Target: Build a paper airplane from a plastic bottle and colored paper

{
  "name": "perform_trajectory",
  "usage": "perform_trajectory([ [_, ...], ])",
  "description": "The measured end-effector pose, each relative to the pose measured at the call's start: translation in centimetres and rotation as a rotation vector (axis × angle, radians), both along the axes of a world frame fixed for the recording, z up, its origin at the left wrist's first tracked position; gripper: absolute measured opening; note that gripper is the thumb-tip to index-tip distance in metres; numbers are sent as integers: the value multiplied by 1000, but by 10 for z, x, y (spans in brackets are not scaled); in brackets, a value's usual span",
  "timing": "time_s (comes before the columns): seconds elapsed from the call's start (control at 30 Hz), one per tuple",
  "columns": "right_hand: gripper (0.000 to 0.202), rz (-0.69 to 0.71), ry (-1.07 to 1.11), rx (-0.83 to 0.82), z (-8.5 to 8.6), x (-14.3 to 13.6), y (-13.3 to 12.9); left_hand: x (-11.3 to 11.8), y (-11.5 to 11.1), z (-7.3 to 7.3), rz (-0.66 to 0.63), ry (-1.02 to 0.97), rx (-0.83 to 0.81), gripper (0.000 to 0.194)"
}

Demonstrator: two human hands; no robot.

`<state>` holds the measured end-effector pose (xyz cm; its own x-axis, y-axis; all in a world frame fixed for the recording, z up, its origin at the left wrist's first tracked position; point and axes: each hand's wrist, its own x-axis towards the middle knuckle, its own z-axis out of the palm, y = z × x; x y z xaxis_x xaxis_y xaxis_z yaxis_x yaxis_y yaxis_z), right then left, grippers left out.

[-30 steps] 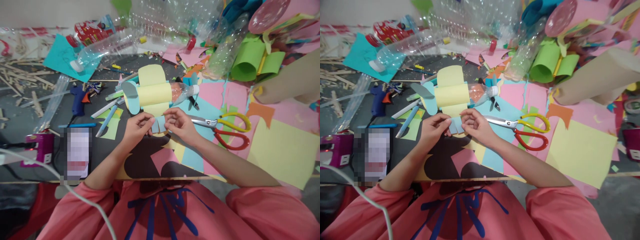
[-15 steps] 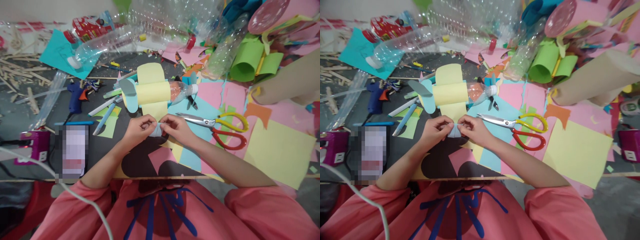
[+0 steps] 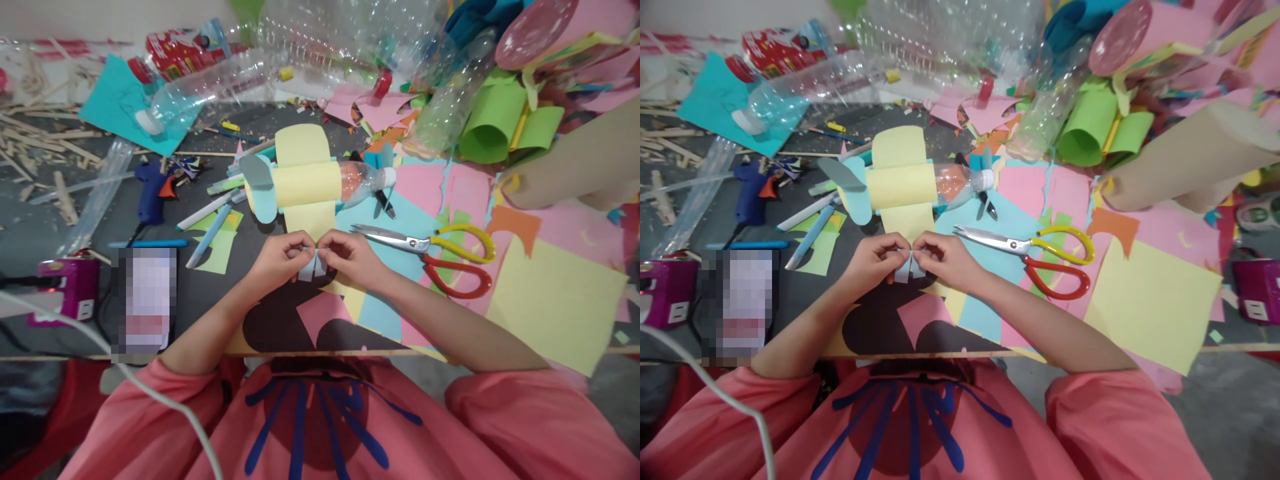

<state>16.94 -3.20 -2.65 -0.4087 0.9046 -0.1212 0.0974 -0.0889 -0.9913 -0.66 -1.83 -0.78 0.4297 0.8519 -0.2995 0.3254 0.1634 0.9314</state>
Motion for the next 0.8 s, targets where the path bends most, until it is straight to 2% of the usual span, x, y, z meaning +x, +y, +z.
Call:
perform_trajectory([
  [0.23,16,10,44,17,0,3,1,2,-1,5,31,-82,-89,15],
  [0.6,21,-28,87,14,-3,5,0,-1,-3,7,30,-111,-65,15],
  [0.73,20,-149,44,167,0,4,-3,-9,1,15,29,-60,96,18],
  [0.8,20,-270,-28,304,4,6,-2,-16,6,22,-40,13,152,20],
])
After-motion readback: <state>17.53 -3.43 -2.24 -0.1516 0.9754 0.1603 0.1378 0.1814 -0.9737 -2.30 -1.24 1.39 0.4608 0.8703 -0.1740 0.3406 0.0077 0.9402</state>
